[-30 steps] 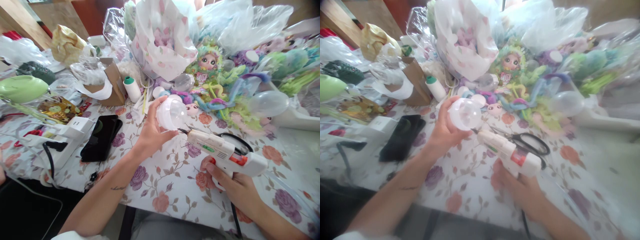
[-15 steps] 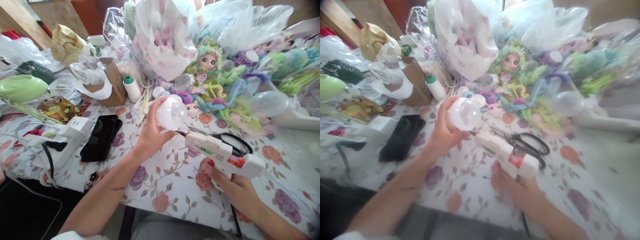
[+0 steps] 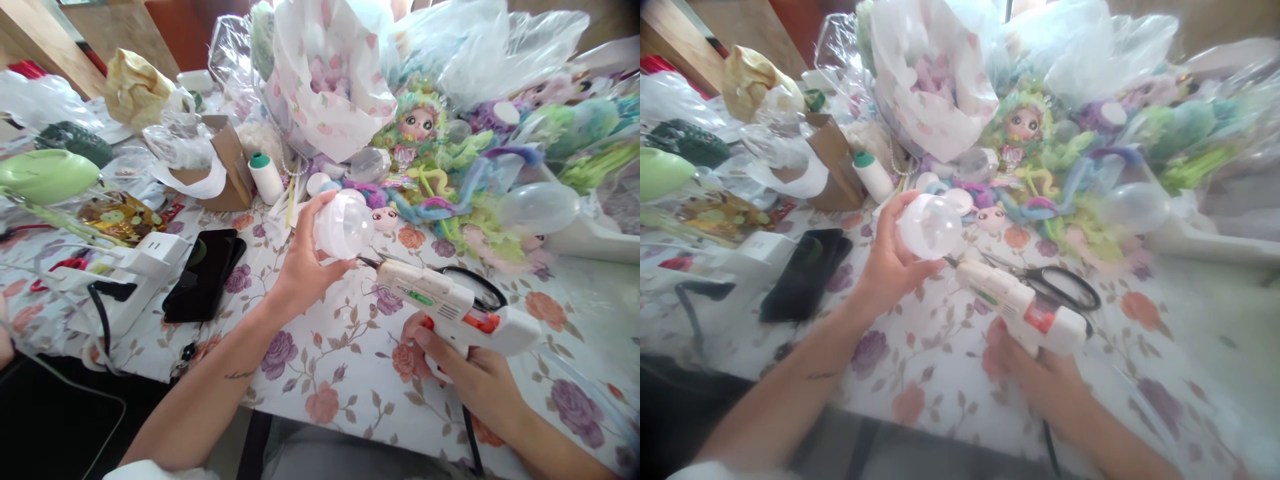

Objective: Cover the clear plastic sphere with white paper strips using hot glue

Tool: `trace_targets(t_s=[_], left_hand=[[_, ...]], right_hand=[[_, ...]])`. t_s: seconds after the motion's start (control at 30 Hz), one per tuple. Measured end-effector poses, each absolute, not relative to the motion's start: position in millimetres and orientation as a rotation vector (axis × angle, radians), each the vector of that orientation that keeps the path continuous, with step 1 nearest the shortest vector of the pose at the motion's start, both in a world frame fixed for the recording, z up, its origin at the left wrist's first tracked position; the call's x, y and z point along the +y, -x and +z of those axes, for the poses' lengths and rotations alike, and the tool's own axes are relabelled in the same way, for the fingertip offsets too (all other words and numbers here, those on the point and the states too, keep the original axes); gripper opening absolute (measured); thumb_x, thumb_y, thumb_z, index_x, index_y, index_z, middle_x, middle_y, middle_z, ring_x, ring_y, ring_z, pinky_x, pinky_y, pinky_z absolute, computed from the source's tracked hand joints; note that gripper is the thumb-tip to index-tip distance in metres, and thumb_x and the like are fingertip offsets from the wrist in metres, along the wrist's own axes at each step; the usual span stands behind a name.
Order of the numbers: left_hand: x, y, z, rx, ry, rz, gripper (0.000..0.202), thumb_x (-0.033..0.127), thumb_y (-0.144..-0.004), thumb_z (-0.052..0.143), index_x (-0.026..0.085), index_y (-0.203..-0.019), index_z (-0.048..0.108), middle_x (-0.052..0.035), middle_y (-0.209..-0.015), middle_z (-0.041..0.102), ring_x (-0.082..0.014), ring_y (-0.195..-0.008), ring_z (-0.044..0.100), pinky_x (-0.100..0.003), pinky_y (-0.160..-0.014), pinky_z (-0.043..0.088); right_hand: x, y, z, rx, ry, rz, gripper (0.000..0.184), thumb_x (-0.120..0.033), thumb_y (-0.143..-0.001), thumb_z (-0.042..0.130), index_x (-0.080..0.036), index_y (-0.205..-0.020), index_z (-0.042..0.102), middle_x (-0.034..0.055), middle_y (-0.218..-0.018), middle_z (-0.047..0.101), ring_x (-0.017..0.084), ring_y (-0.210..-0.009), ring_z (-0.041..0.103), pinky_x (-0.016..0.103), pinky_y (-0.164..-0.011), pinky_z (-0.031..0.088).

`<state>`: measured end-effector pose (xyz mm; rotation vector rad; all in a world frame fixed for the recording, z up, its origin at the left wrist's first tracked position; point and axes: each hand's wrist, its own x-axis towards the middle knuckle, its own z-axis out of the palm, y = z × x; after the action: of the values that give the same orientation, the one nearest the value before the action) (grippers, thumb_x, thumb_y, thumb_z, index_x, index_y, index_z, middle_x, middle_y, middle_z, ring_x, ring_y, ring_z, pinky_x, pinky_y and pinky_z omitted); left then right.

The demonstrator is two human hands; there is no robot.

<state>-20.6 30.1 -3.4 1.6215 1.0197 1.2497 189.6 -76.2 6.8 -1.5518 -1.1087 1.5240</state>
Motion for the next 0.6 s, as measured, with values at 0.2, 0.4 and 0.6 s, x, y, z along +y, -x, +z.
trace_targets(t_s=[0.2,0.4,0.6], left_hand=[[30.3,20.6,-5.0,1.025,-1.702,1.259,0.086,0.038,-0.073,0.083,0.039,-0.143,0.034,-0.0056,-0.157,0.030,-0.0391,-0.145,0.032,-0.046,-0.095,0.059],[30.0,21.9,-5.2,1.061,-1.737,1.260,0.086,0.044,-0.074,0.082,0.040,-0.144,0.033,-0.0056,-0.156,0.033,-0.0390,-0.144,0.035,-0.043,-0.092,0.061],[30.2,21.5,-5.3,1.066,-1.755,1.264,0.085,0.046,-0.074,0.081,0.041,-0.144,0.032,-0.0052,-0.156,0.033,-0.0391,-0.143,0.037,-0.045,-0.092,0.061]], right_hand=[[-75.7,-189.2,7.0,-1.118,1.567,1.515,0.038,-0.054,-0.089,0.059,-0.023,-0.068,0.052,-0.0008,-0.055,0.054,0.015,-0.055,0.051,0.027,-0.051,0.043],[-76.3,-189.6,4.4,-1.143,1.584,1.524,0.039,-0.055,-0.087,0.059,-0.023,-0.065,0.052,0.0005,-0.057,0.055,0.016,-0.055,0.054,0.029,-0.051,0.046],[-75.3,-191.8,2.9,-1.164,1.502,1.545,0.038,-0.053,-0.090,0.057,-0.022,-0.067,0.057,0.0008,-0.056,0.055,0.015,-0.055,0.052,0.028,-0.051,0.045]])
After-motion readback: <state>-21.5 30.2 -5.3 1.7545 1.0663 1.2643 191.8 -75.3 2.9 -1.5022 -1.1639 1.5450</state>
